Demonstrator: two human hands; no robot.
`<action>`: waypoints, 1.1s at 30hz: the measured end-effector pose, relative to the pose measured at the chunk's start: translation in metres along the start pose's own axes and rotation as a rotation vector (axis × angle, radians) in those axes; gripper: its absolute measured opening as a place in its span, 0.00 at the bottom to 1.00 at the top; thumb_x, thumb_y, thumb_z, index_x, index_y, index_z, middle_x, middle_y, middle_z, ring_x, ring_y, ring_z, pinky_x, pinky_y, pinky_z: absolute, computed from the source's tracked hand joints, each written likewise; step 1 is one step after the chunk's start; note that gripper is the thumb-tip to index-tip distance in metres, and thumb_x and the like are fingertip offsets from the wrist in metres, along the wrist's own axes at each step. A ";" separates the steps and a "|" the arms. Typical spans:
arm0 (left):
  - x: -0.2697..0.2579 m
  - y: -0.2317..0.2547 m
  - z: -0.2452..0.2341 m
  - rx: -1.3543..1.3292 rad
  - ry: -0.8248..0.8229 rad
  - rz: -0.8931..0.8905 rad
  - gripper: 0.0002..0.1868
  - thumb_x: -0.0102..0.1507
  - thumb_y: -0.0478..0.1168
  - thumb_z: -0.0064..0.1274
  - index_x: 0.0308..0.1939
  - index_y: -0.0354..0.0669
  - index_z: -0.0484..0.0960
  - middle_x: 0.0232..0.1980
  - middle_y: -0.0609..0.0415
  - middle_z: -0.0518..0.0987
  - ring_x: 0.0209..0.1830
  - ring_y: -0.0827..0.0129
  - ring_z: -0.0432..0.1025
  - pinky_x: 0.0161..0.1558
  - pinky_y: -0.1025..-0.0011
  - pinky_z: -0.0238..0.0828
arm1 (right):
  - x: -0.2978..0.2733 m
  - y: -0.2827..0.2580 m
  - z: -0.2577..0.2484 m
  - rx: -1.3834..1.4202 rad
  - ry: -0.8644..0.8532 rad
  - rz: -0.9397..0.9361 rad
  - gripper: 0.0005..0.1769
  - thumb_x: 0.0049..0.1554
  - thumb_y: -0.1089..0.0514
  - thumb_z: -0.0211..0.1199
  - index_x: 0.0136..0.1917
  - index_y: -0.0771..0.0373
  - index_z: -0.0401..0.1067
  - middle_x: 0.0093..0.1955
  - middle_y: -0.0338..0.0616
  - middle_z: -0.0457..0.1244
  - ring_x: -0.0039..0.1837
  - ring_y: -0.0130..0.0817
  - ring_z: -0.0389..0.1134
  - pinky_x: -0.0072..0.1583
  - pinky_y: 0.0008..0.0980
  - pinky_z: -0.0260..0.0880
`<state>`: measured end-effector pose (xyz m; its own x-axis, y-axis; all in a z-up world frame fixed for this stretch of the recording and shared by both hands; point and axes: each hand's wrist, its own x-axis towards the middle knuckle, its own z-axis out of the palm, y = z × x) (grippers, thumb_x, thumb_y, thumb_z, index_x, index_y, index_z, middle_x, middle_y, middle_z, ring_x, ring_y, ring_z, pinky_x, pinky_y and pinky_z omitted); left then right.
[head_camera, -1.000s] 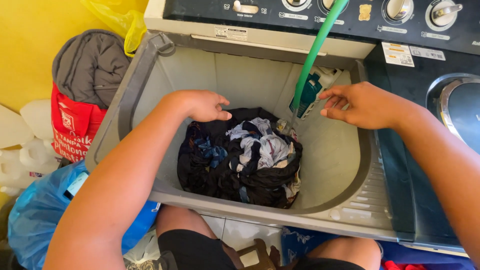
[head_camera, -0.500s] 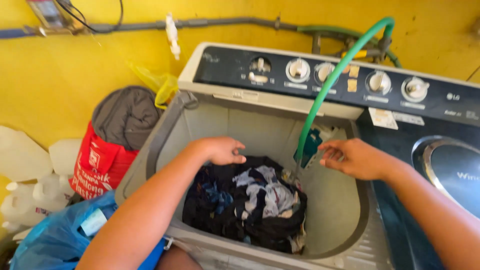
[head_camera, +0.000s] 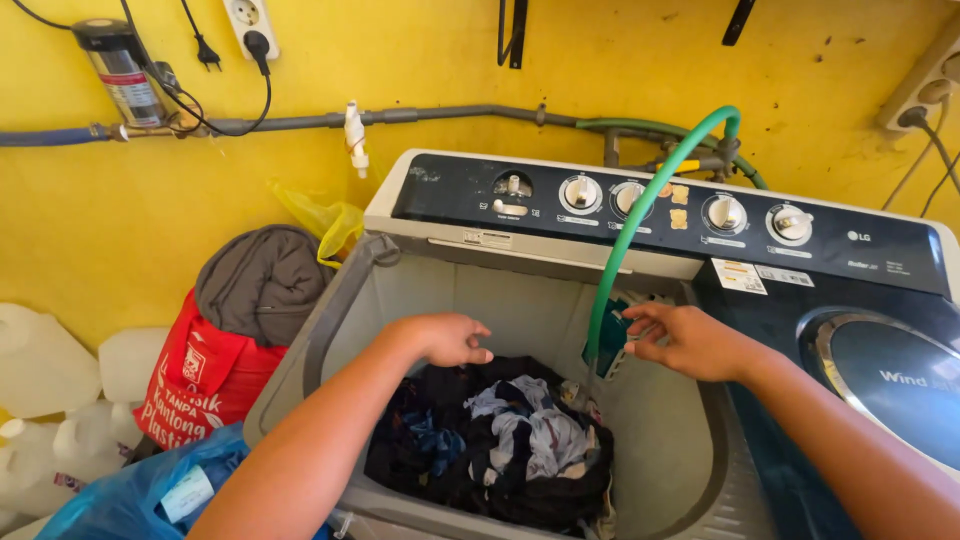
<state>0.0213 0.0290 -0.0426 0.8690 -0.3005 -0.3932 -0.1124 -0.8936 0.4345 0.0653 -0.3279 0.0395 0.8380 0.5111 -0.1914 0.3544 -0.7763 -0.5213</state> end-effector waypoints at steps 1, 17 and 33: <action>-0.002 0.002 -0.004 -0.006 0.002 -0.007 0.37 0.62 0.63 0.49 0.70 0.49 0.69 0.63 0.50 0.77 0.64 0.56 0.71 0.62 0.58 0.70 | 0.002 -0.003 -0.002 -0.002 -0.007 -0.006 0.29 0.52 0.50 0.69 0.66 0.57 0.71 0.57 0.48 0.73 0.60 0.41 0.74 0.56 0.37 0.77; 0.015 -0.004 0.008 -0.066 0.039 0.098 0.36 0.63 0.58 0.50 0.70 0.45 0.68 0.61 0.48 0.79 0.59 0.54 0.74 0.57 0.58 0.74 | -0.006 -0.016 0.001 0.155 0.013 0.077 0.34 0.53 0.55 0.69 0.70 0.64 0.65 0.64 0.56 0.67 0.65 0.48 0.70 0.61 0.45 0.73; -0.021 0.018 -0.020 -0.249 0.549 0.319 0.22 0.63 0.41 0.52 0.61 0.38 0.76 0.48 0.44 0.82 0.45 0.52 0.80 0.44 0.59 0.79 | 0.047 -0.052 0.008 0.630 0.031 0.171 0.31 0.60 0.43 0.62 0.44 0.82 0.71 0.37 0.72 0.65 0.42 0.63 0.73 0.47 0.51 0.76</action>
<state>0.0105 0.0254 -0.0103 0.9376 -0.2654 0.2249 -0.3469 -0.6659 0.6605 0.0830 -0.2606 0.0508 0.8760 0.3810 -0.2958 -0.0883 -0.4763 -0.8748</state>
